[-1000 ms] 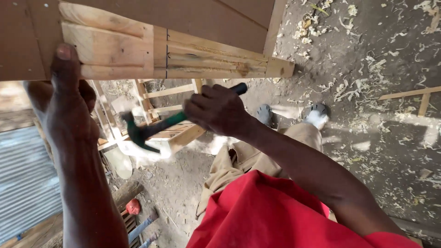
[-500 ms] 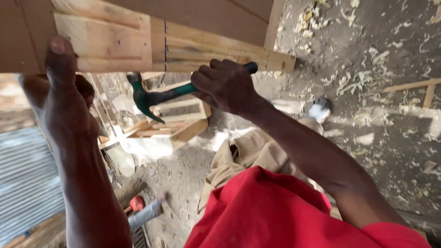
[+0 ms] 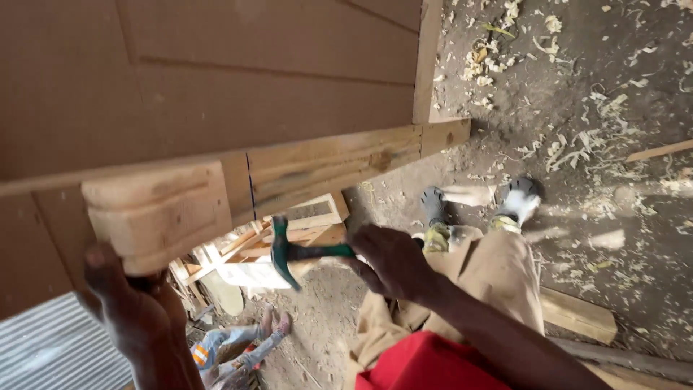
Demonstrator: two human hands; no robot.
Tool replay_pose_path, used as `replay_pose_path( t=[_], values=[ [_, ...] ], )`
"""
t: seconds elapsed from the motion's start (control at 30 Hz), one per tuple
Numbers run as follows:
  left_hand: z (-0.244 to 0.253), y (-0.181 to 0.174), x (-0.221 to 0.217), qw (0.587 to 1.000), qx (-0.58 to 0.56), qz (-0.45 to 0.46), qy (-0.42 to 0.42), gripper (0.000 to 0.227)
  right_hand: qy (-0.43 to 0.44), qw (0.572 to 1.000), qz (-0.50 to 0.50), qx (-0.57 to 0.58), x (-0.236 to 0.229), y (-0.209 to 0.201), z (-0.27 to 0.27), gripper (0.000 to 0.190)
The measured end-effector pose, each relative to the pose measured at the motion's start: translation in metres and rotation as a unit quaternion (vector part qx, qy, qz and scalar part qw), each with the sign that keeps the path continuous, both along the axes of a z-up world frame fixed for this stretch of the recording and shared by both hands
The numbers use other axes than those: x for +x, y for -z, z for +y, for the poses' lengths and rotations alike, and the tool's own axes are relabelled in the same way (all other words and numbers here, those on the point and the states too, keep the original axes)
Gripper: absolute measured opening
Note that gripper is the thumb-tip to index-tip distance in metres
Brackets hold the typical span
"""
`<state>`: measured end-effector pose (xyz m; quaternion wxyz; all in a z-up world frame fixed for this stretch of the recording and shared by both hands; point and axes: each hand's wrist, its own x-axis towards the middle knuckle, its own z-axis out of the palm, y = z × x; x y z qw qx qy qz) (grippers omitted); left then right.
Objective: The person applies white glue to a small wooden block using a stick, then hammers nails into the block to attach it to a larger wooden frame. The person uses a hammer and nails to secure the piece.
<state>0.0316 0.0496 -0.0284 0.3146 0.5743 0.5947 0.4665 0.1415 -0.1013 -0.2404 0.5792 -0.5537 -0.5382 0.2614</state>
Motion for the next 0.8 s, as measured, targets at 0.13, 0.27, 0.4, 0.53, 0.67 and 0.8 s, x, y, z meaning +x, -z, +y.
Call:
replay_pose_path(
  t=[0.13, 0.27, 0.4, 0.53, 0.67, 0.8],
  values=[
    [0.001, 0.012, -0.011, 0.997, 0.076, 0.027, 0.021, 0.052, -0.028, 0.999, 0.006, 0.038, -0.004, 0.009, 0.009, 0.018],
    [-0.002, 0.01, -0.011, 0.985, 0.087, 0.102, 0.11, 0.056, -0.077, 0.994, 0.05, 0.066, 0.001, -0.001, 0.021, 0.023],
    [-0.006, 0.007, -0.01, 0.996, 0.057, 0.041, -0.058, 0.062, -0.178, 0.949, 0.254, 0.055, 0.005, -0.013, 0.024, 0.016],
    [0.002, 0.005, -0.013, 0.988, 0.06, 0.078, 0.123, 0.051, -0.175, 0.928, 0.329, 0.005, 0.02, -0.026, 0.029, 0.03],
    [0.004, -0.001, -0.016, 0.996, -0.016, -0.009, -0.092, 0.059, -0.161, 0.891, 0.421, -0.056, 0.035, -0.044, 0.039, 0.036],
    [-0.005, -0.022, 0.015, 0.991, -0.078, 0.106, 0.008, 0.069, -0.161, 0.825, 0.54, -0.039, 0.043, -0.062, 0.039, 0.032]
  ],
)
